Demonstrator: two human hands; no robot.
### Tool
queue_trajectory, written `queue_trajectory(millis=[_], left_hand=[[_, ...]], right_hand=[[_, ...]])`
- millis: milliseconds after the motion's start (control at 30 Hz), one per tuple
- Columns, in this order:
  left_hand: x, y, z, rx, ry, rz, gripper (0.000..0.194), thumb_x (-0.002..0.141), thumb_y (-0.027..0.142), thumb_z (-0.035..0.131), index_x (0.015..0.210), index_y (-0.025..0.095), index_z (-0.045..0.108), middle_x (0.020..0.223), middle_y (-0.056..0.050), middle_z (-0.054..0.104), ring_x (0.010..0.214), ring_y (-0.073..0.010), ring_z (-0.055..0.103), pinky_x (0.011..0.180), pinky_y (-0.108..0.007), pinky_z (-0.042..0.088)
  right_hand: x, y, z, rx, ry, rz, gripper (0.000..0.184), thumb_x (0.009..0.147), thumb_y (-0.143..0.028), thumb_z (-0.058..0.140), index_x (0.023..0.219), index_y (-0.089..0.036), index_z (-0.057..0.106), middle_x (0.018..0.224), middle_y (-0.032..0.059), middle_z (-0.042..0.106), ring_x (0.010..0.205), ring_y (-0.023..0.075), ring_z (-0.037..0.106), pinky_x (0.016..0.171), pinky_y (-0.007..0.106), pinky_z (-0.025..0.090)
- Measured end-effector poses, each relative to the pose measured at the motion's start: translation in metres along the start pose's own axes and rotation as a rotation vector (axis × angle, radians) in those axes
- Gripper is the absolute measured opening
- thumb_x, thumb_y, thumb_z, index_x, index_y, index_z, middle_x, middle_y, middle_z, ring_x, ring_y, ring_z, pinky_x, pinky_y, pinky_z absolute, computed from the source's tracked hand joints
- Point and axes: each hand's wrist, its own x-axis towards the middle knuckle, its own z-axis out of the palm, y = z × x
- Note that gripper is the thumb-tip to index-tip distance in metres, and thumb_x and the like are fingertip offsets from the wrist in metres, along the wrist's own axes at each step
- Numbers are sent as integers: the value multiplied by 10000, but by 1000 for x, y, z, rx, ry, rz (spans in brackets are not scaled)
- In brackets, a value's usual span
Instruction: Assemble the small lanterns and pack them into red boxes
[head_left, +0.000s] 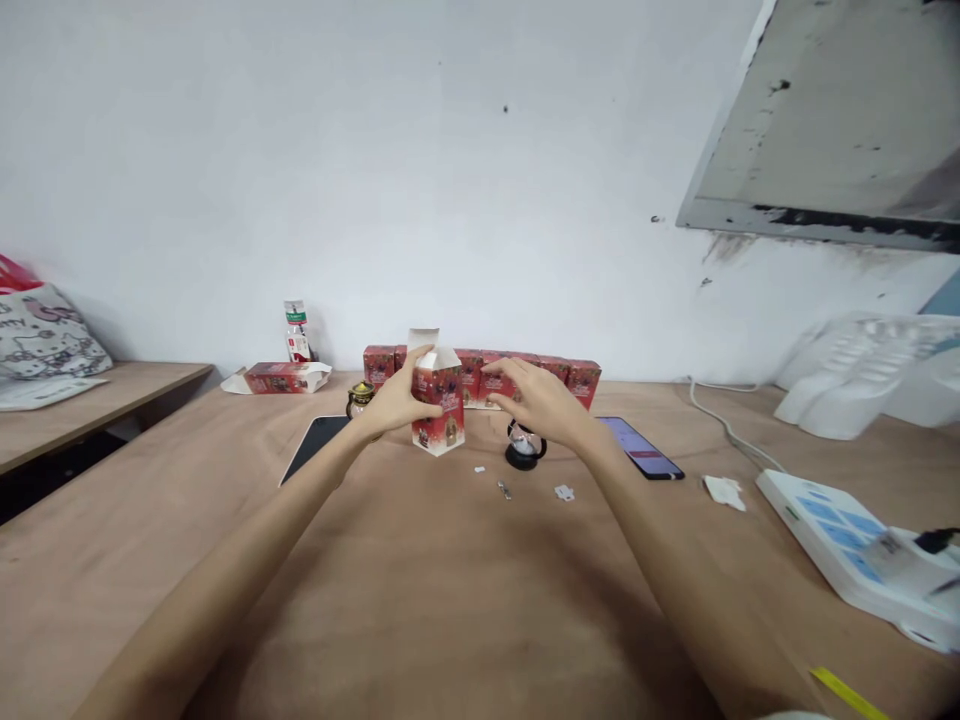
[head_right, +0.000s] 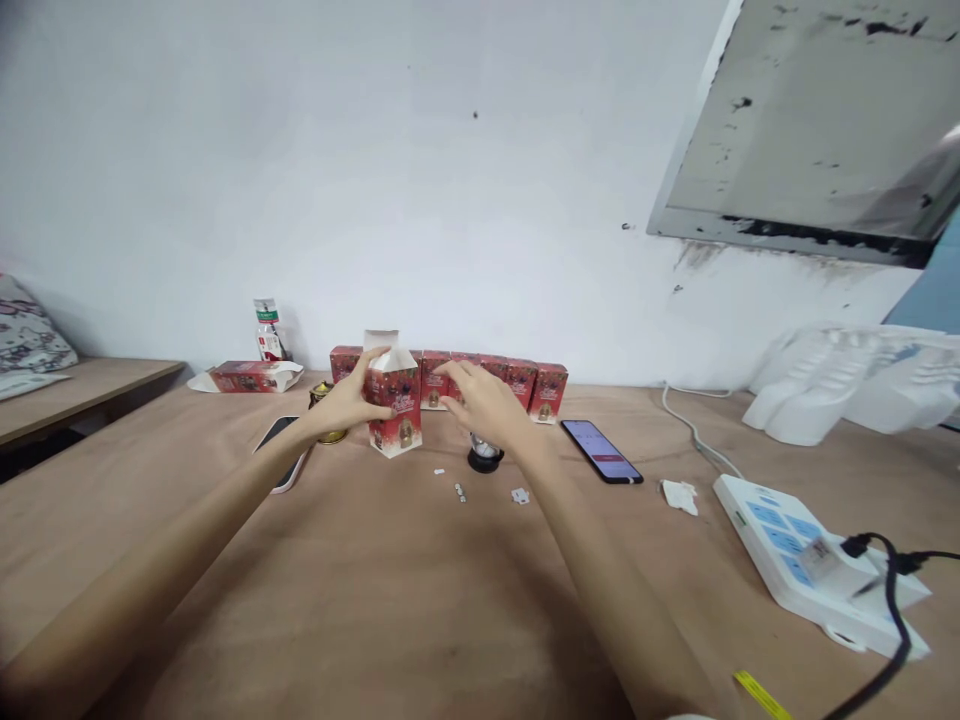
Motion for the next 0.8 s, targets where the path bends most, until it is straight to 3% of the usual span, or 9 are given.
queue_trajectory(millis=[167,267,467,600,667,800], left_hand=[[-3,-5,22,50,48,21,833,571,253,722,1258,188,255,913,-43,579,782,-229,611,722,-361,481],[-4,-15,36,1,76,35,868,599,300,726,1270,171,192,895,-40,561,784,-223,611,732,-365,479],[-12,-30,55,-8,77,93,857,643,321,702,1310,206,176,975,-50,527,770,-196,598,726,-365,480],[-12,-28,53,18,39,80,912,617,323,719,1308,205,136,1045,-85,525,736,-189,598,704,-366,479],[-10,-26,49,6,12,100,936,597,317,735,1303,202,131,1062,-96,521,718,-183,601,686,-355,481],[-8,-24,43,-38,-101,205,938,535,283,775,1287,196,221,970,-58,555,690,-176,598,651,-330,488]], right_hand=[[-5,19,2,-282,-398,342,521,741,-253,648,1220,-194,452,1147,169,529,993,345,596,754,410,473],[-6,22,16,-292,-485,416,572,696,-294,703,1208,-215,461,1151,172,509,1006,359,595,741,404,469],[-1,20,33,-319,-477,400,539,632,-224,752,1106,-156,504,1148,207,472,959,382,606,724,415,466],[-2,24,8,-222,-426,340,484,603,-247,753,1024,-169,526,1101,146,493,916,304,602,715,360,460],[-7,24,-16,-31,-328,264,439,601,-287,742,976,-183,537,1012,91,523,881,252,579,719,335,449],[-18,12,-52,577,-126,81,466,606,-427,728,978,-235,525,958,24,535,857,190,526,712,287,425]])
